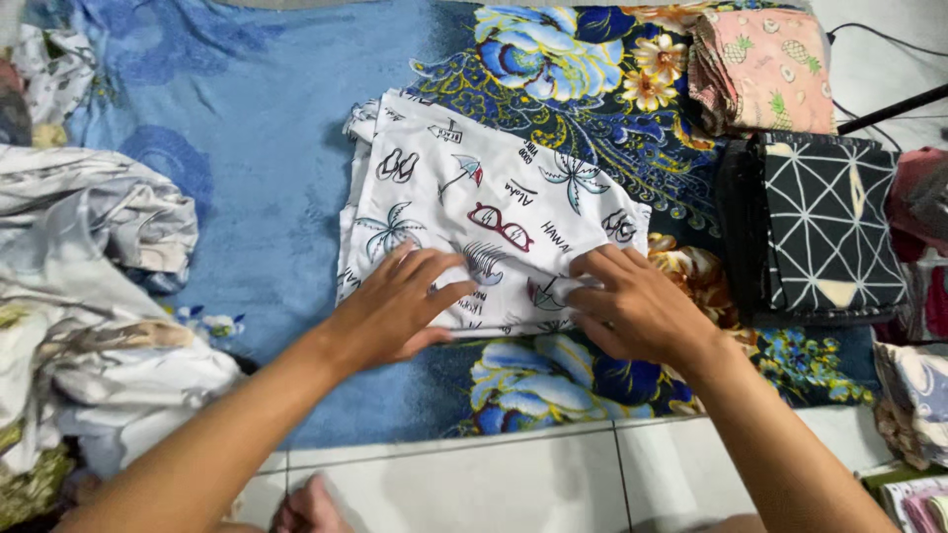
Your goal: The person folds several pieces of clothing on a blue floral mat on the floor. They fold a pair of white patterned shorts, a light blue tank top, a yellow tank top, and a pair of grey patterned shorts, stacking each folded item to the side.
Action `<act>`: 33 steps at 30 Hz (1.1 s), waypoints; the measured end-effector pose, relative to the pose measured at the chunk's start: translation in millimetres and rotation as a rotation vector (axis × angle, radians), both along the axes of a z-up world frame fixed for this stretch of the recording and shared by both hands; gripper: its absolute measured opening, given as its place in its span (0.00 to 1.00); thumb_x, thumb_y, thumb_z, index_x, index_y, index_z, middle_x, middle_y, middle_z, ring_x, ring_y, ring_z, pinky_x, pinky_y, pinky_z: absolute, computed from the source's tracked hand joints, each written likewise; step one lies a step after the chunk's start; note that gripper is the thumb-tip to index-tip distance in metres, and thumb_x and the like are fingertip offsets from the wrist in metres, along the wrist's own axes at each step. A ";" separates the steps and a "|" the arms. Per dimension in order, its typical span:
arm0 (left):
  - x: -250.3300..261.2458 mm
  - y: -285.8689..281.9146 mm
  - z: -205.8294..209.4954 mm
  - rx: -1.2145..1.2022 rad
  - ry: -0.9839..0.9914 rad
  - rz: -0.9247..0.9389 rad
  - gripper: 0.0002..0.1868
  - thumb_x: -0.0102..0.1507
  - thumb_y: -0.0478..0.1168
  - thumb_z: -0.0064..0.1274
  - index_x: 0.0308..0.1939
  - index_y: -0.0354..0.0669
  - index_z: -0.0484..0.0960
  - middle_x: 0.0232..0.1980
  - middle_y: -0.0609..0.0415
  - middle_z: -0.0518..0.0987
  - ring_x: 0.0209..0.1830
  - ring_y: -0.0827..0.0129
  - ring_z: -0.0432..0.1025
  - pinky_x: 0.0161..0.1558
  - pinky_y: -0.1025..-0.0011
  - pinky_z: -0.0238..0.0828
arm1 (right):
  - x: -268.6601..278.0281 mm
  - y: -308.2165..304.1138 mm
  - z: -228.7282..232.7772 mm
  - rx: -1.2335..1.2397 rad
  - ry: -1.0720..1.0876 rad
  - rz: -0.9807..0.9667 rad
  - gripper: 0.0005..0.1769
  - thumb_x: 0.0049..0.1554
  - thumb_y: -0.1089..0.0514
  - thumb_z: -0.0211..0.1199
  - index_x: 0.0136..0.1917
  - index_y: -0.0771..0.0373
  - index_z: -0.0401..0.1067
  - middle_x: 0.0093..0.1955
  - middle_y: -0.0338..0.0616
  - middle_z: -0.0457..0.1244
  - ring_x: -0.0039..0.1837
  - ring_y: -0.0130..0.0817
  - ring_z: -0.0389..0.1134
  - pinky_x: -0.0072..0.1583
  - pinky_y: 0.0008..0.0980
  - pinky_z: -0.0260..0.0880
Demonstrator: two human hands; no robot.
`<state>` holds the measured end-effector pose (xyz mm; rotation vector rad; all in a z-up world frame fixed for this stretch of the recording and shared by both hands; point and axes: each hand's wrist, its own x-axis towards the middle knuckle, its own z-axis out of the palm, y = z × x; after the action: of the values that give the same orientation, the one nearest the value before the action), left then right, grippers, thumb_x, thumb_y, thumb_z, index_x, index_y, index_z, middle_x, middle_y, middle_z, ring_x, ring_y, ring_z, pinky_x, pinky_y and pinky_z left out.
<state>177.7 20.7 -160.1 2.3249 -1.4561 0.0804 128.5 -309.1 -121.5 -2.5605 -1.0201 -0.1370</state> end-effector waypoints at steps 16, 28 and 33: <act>6.4 18.9 9.4 -0.015 0.458 -0.050 0.12 0.56 0.41 0.65 0.34 0.41 0.76 0.35 0.51 0.78 0.37 0.55 0.76 0.39 0.59 0.71 | -22.1 -31.1 -27.1 -0.170 -0.134 0.033 0.10 0.50 0.58 0.65 0.47 0.59 0.73 0.44 0.40 0.63 0.50 0.39 0.65 0.52 0.38 0.63; 41.8 -53.6 -50.9 -0.087 0.007 0.471 0.40 0.67 0.58 0.49 0.74 0.35 0.59 0.77 0.34 0.56 0.79 0.44 0.49 0.74 0.49 0.43 | 34.0 48.9 -50.9 0.065 -0.056 -0.327 0.32 0.57 0.46 0.64 0.68 0.66 0.66 0.72 0.61 0.58 0.76 0.58 0.55 0.72 0.52 0.54; 45.1 -26.3 -66.7 0.068 0.066 0.778 0.44 0.68 0.67 0.36 0.79 0.42 0.53 0.82 0.39 0.46 0.83 0.50 0.40 0.76 0.48 0.33 | 31.6 45.3 -71.8 -0.047 -0.025 -0.441 0.42 0.60 0.34 0.56 0.77 0.62 0.60 0.82 0.61 0.47 0.83 0.58 0.43 0.78 0.54 0.42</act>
<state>222.9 -5.5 -226.8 2.7770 -0.4582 0.1641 160.1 -263.8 -193.3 -2.7940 -0.4550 -0.2638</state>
